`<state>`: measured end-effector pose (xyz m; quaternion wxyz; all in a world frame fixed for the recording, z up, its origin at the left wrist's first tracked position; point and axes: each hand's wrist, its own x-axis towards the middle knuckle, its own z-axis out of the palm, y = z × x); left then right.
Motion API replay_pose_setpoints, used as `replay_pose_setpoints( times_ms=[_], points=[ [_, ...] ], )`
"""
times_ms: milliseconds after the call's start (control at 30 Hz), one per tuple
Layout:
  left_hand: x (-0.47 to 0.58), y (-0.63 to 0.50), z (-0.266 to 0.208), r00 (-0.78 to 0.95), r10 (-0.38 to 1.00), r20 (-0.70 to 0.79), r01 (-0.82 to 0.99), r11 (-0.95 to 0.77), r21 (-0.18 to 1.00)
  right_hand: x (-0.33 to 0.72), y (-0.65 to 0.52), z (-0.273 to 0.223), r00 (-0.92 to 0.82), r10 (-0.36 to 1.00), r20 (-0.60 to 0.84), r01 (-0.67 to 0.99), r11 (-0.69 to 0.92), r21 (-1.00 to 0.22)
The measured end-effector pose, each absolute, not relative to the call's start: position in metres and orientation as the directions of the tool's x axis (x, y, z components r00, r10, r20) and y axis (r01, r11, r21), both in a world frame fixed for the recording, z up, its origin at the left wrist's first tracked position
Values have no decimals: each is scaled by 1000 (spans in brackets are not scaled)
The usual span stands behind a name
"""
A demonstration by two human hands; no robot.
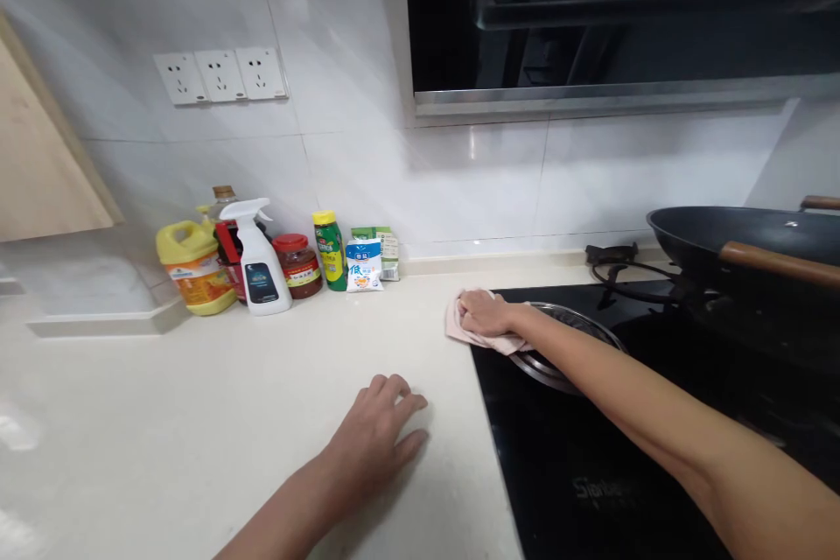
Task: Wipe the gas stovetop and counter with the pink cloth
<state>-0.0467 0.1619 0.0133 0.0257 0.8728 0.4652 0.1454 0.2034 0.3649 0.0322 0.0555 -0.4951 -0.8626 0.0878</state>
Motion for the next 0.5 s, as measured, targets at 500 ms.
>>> replay_pose_setpoints(
  times_ms=[500],
  points=[
    [-12, 75, 61, 233, 758, 609, 506, -630, 590, 210, 194, 30, -723, 676, 143, 630, 730, -265]
  ],
)
